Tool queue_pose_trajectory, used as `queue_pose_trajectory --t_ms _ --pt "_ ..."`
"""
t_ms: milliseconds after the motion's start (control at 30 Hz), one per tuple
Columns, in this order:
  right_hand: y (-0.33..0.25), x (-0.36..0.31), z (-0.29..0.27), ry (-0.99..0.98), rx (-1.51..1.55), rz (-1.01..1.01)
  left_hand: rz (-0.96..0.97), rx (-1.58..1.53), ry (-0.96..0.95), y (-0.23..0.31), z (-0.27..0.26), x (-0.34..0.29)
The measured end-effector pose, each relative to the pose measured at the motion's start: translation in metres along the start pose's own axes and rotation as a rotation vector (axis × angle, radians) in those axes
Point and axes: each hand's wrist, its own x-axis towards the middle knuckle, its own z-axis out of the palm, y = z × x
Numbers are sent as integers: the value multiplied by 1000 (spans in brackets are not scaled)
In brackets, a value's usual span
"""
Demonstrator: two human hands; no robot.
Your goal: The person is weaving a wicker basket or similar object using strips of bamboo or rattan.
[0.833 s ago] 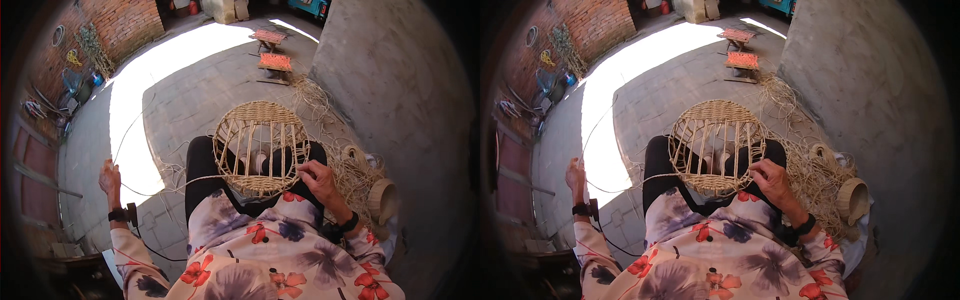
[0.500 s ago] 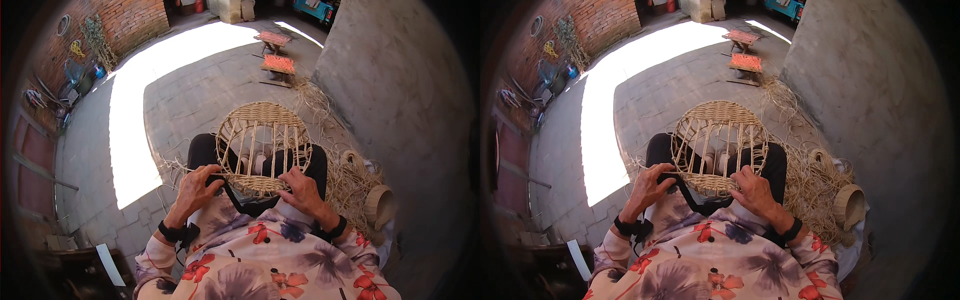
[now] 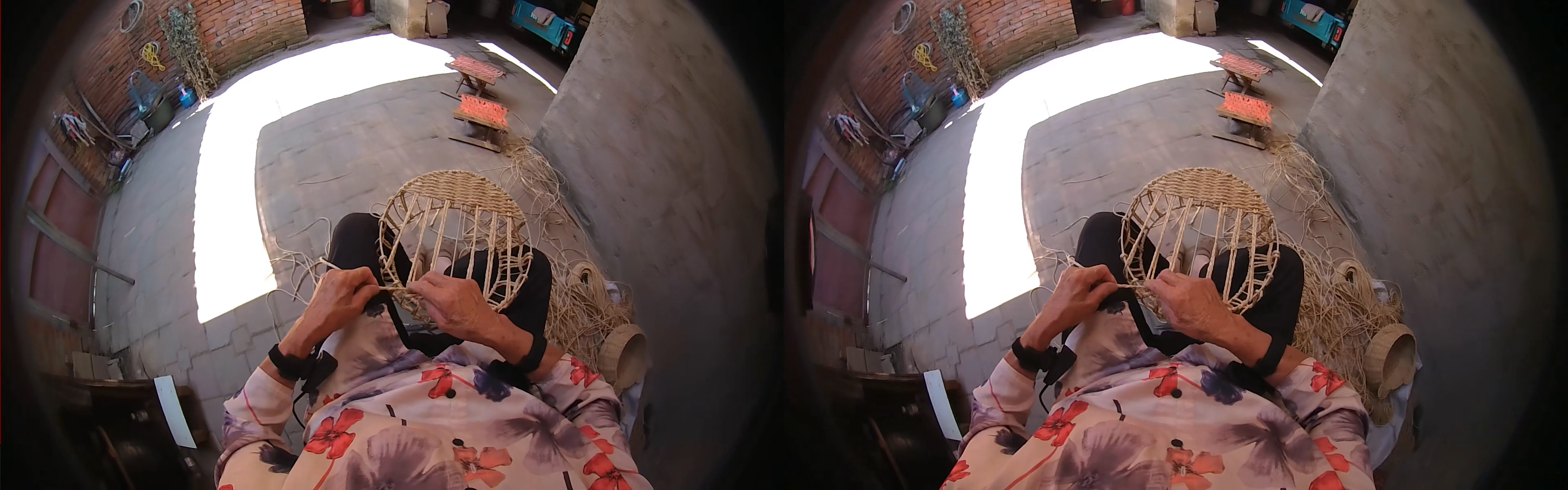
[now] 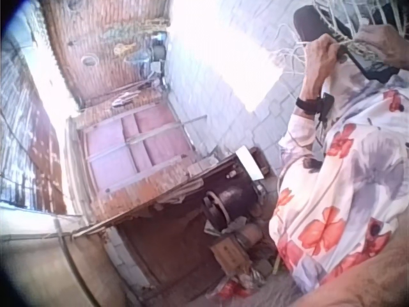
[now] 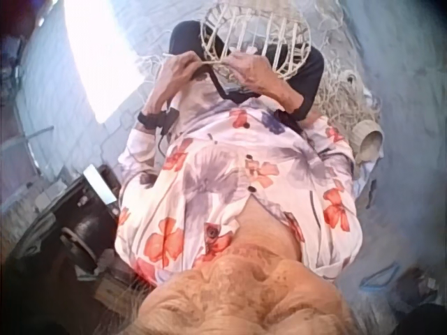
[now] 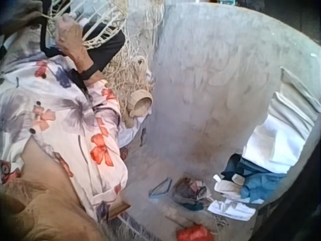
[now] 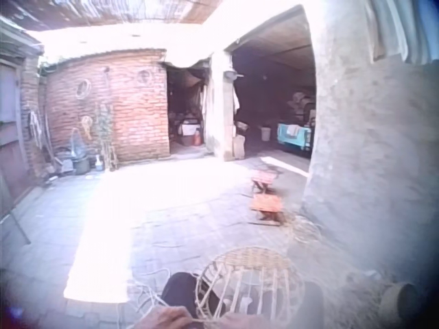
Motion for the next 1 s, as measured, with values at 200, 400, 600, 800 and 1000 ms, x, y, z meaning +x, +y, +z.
queue_pose_trajectory --t_ms 200,400,600,800,1000 --pt "-5 4 9 -3 -108 -41 122 256 147 -3 5 23" --pt "-10 10 25 6 -282 -65 219 356 209 -7 19 42" --pt "-8 25 25 -55 -184 127 166 205 371 -2 16 5" --pt "-3 33 13 -145 -50 269 282 287 194 -7 35 -16" --pt "-1 31 12 -177 1 257 298 292 140 -22 55 -14"
